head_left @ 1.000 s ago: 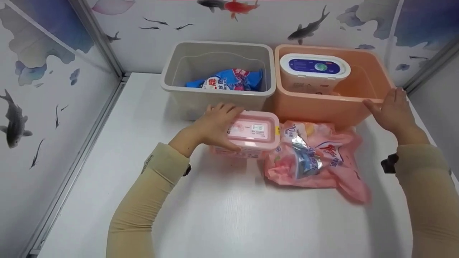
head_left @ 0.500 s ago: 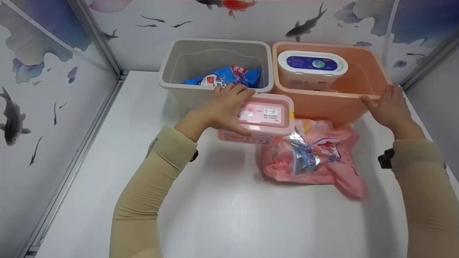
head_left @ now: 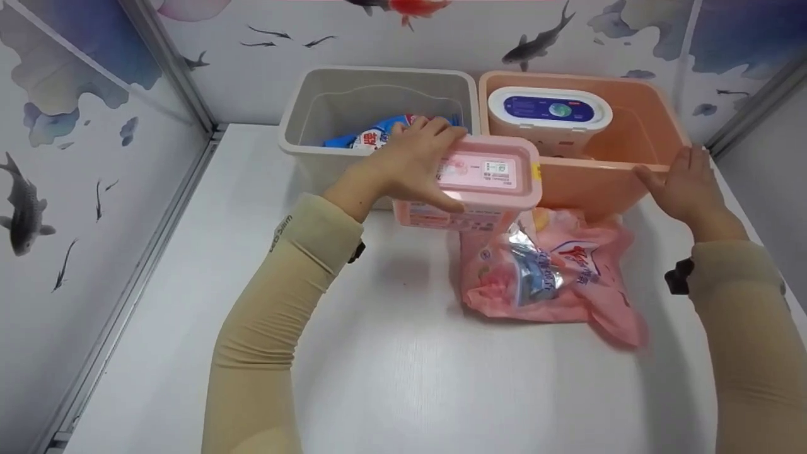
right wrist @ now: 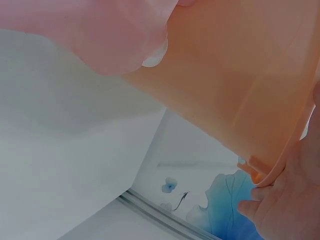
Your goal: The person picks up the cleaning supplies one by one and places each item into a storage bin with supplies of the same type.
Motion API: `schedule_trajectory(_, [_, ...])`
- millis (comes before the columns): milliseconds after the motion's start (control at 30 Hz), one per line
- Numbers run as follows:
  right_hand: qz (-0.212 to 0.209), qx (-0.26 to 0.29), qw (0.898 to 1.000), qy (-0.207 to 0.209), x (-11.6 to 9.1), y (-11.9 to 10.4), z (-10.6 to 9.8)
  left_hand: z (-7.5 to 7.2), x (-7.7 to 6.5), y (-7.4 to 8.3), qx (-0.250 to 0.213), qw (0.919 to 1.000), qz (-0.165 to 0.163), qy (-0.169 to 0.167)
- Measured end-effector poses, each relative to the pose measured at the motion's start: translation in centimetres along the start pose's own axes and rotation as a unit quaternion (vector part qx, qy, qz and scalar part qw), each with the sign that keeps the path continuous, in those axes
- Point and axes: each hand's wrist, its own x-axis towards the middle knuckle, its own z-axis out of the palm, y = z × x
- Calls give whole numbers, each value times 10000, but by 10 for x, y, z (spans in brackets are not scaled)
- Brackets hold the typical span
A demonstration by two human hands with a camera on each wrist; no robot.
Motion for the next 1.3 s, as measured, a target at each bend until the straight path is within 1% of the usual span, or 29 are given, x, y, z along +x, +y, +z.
schedule_trajectory(267, [-113, -48, 9999, 101, -1, 7, 2, -19, 22, 11, 14, 9999, -119, -56])
schedule_trajectory(367, [-102, 16, 9999, 124, -2, 8, 2, -24, 28, 14, 72, 9999, -129, -17])
schedule_trajectory(433, [-146, 33, 9996, 224, -2, 9, 3, -27, 32, 15, 126, 9998, -130, 20])
schedule_trajectory(600, [-191, 21, 9991, 371, -2, 10, 6, -31, 42, 18, 46, 9999, -130, 91])
schedule_trajectory(733, [-102, 72, 9996, 262, -1, 11, 6, -35, 51, 21, -36, 9998, -105, 140])
schedule_trajectory(833, [-39, 114, 9997, 211, -1, 9, 6, -37, 58, 24, 14, 9998, -98, 194])
schedule_trajectory(1067, [52, 146, 9998, -85, -3, 4, 1, -40, 72, 32, 118, 9989, -90, 439])
schedule_trajectory(1300, [6, 56, 10000, -76, -3, -3, -2, -42, 88, 38, 256, 9975, -116, 642])
